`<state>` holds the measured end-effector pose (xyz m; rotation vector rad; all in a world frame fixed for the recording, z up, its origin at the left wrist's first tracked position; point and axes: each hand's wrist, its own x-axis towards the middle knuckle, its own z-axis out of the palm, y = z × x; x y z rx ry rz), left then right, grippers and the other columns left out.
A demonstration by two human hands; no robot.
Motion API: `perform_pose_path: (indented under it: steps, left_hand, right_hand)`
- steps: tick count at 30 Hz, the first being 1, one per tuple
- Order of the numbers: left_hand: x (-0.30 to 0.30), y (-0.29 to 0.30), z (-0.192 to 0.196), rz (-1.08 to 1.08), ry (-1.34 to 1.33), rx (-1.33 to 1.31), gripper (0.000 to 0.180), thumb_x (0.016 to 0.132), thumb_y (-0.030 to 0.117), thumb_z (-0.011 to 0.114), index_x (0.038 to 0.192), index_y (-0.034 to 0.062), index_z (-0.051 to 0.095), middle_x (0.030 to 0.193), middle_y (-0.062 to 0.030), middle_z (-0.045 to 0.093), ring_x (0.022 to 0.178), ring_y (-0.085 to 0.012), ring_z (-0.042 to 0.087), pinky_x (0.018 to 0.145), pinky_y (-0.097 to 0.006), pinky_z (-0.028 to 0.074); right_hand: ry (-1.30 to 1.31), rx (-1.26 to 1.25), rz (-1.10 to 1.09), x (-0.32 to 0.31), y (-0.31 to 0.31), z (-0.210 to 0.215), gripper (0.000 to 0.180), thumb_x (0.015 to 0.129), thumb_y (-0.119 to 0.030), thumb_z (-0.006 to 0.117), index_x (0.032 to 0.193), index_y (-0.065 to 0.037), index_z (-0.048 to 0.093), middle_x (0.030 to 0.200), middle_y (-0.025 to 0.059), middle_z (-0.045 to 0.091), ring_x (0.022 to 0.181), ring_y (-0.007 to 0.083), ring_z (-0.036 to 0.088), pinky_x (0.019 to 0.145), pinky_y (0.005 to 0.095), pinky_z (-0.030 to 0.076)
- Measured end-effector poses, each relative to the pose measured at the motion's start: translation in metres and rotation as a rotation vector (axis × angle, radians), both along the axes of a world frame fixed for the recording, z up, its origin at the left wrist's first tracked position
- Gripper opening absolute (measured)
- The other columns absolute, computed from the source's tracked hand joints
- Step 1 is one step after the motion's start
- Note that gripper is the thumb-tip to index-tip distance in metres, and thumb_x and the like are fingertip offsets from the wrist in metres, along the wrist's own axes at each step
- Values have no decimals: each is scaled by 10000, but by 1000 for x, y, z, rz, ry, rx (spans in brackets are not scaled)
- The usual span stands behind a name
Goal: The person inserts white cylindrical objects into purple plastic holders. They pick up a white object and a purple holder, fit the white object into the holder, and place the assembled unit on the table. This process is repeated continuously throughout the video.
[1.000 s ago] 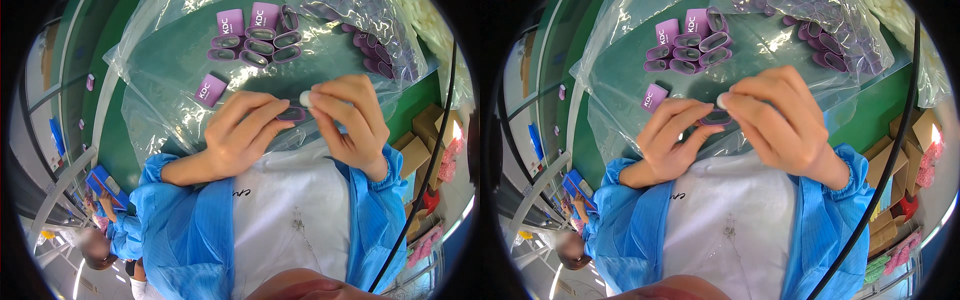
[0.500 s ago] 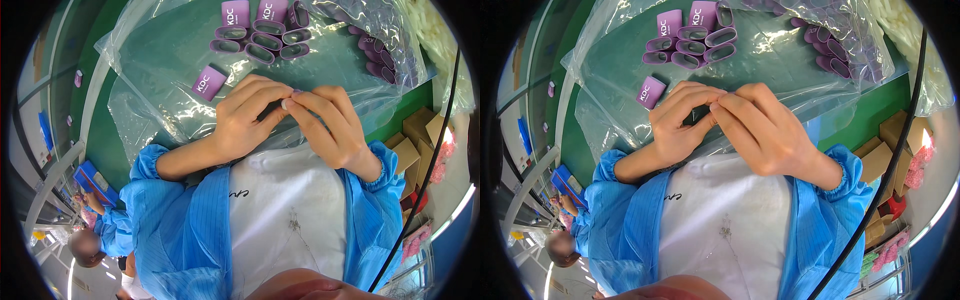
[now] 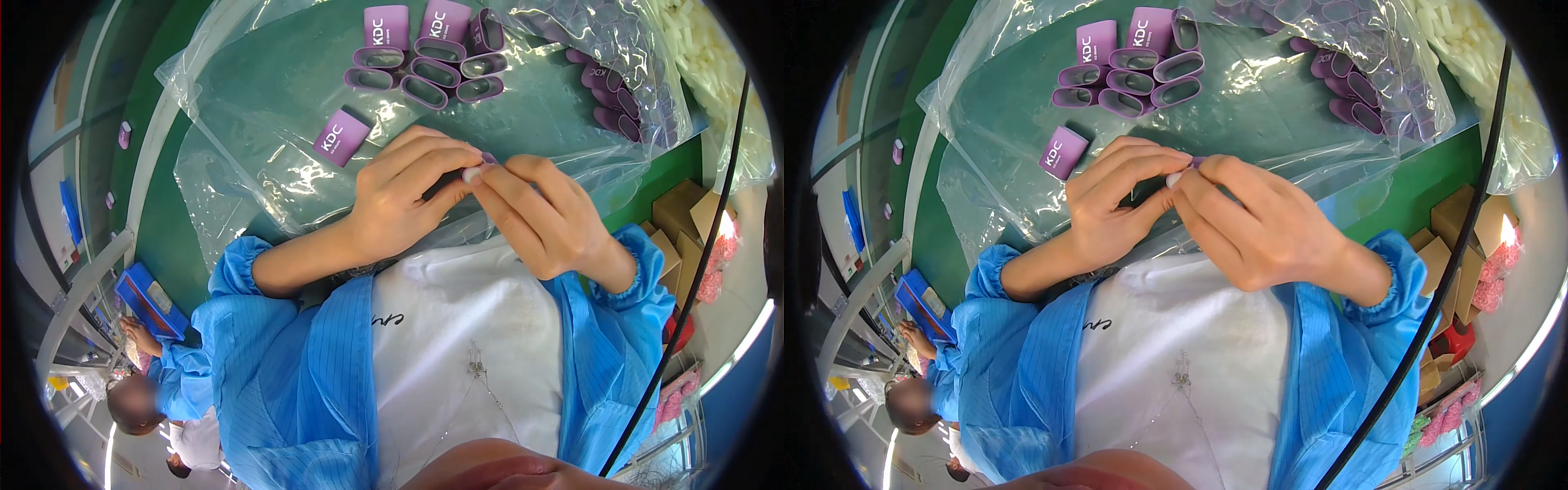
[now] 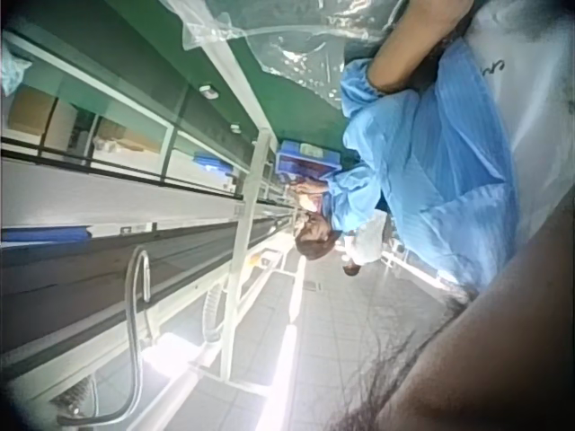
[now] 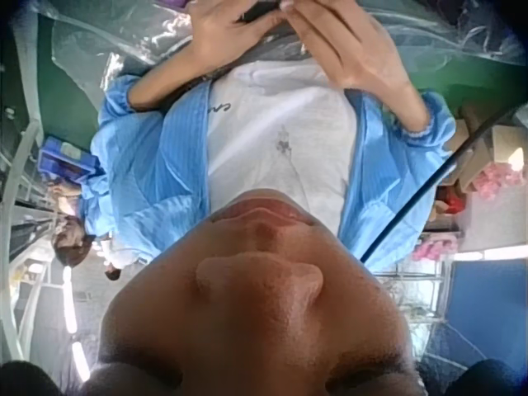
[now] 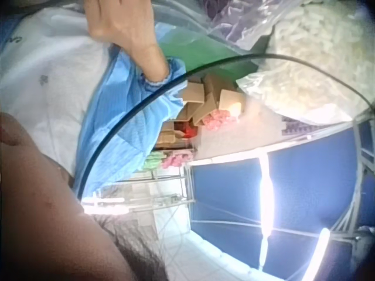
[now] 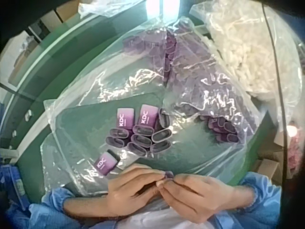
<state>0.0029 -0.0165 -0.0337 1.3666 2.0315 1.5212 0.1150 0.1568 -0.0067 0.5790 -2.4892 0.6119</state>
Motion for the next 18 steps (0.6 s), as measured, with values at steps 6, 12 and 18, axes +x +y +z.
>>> perform_pose_path:
  steps: [6,12,18]
  left_hand:
    - [-1,0,-3,-10,-2,11,307,723,-44,834,1012,-32,731,997,-141,748,895,-293,703,794,-368,559]
    - [1,1,-1,-20,-8,0,308,731,-21,849,1016,-29,732,997,-140,748,894,-289,703,792,-367,555]
    - [-1,1,-3,-26,-4,9,315,733,-4,859,1021,-28,735,994,-136,750,888,-282,703,789,-362,552]
  right_hand:
    - [101,-121,-5,-2,6,-20,373,564,-25,723,908,116,694,977,185,677,796,296,642,666,338,584]
    - [57,-218,63,-3,23,-19,375,607,-19,744,949,125,694,953,186,674,719,260,632,564,318,556]
    - [67,-151,81,-4,23,-18,368,634,-11,734,973,125,700,938,185,674,707,240,636,553,305,559]
